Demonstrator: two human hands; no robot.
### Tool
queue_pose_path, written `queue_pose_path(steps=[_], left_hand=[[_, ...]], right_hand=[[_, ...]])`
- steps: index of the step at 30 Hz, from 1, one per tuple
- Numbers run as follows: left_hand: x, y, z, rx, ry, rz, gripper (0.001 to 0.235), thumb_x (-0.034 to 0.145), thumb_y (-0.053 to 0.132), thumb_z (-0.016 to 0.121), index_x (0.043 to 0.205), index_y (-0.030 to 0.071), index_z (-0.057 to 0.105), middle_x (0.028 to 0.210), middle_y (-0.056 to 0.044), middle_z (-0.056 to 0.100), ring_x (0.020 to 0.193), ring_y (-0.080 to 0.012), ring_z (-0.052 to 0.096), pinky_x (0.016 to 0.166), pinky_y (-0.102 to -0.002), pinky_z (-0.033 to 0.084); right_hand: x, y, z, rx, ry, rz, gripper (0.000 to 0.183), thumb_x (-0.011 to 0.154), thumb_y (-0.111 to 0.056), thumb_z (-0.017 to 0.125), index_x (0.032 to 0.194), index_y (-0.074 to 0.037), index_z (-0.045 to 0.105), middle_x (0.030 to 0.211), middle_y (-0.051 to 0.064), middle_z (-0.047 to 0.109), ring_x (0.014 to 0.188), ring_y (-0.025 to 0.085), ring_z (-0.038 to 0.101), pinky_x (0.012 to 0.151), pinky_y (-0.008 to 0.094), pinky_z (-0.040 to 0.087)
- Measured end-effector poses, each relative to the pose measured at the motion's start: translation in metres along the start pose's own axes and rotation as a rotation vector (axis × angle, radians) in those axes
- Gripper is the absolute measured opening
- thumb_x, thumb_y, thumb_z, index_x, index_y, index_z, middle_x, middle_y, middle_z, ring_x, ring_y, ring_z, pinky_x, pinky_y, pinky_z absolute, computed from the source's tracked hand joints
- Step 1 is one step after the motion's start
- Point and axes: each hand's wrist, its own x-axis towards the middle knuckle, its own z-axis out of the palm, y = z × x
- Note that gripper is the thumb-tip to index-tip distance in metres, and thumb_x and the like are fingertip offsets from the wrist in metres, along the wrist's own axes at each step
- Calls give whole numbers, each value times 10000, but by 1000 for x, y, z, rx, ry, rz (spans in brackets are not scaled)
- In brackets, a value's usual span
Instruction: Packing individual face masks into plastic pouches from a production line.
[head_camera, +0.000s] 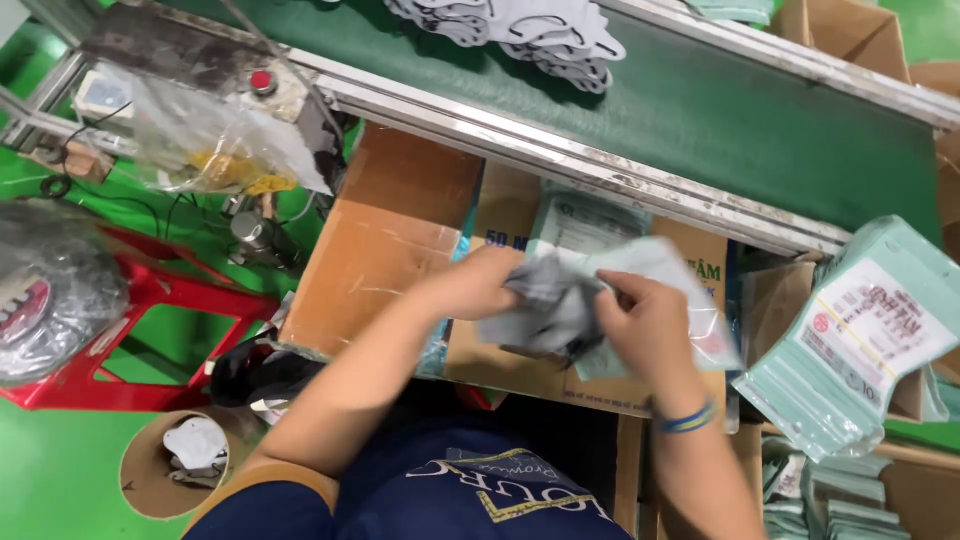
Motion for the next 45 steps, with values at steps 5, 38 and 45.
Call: queue_pose_path(steps=[5,38,45], left_hand=[[10,33,61,-870,517,-316,287,899,104,732,1171,15,708,1055,-94,760,943,-166,696,833,-349,566],[-37,125,19,250,294,152,157,862,214,765,925,97,683,944,-27,626,979,-244,559,866,-428,358],[-41,113,14,211,254,182,196,920,236,728,846,83,630,823,-71,633,867,-304,610,797,-453,411]], right_hand=[[-15,-3,65,-544,488,-465,620,853,-63,671,1430,130,554,828,206,650,680,338,635,621,417,525],[-80,56,-5,485,81,95,170,896,31,759,1060,38,802,795,20,669,670,81,519,576,243,394],[-91,45,-8,519,175,-109,189,885,9,735,1070,27,766,880,-2,720,776,47,602,673,215,475]])
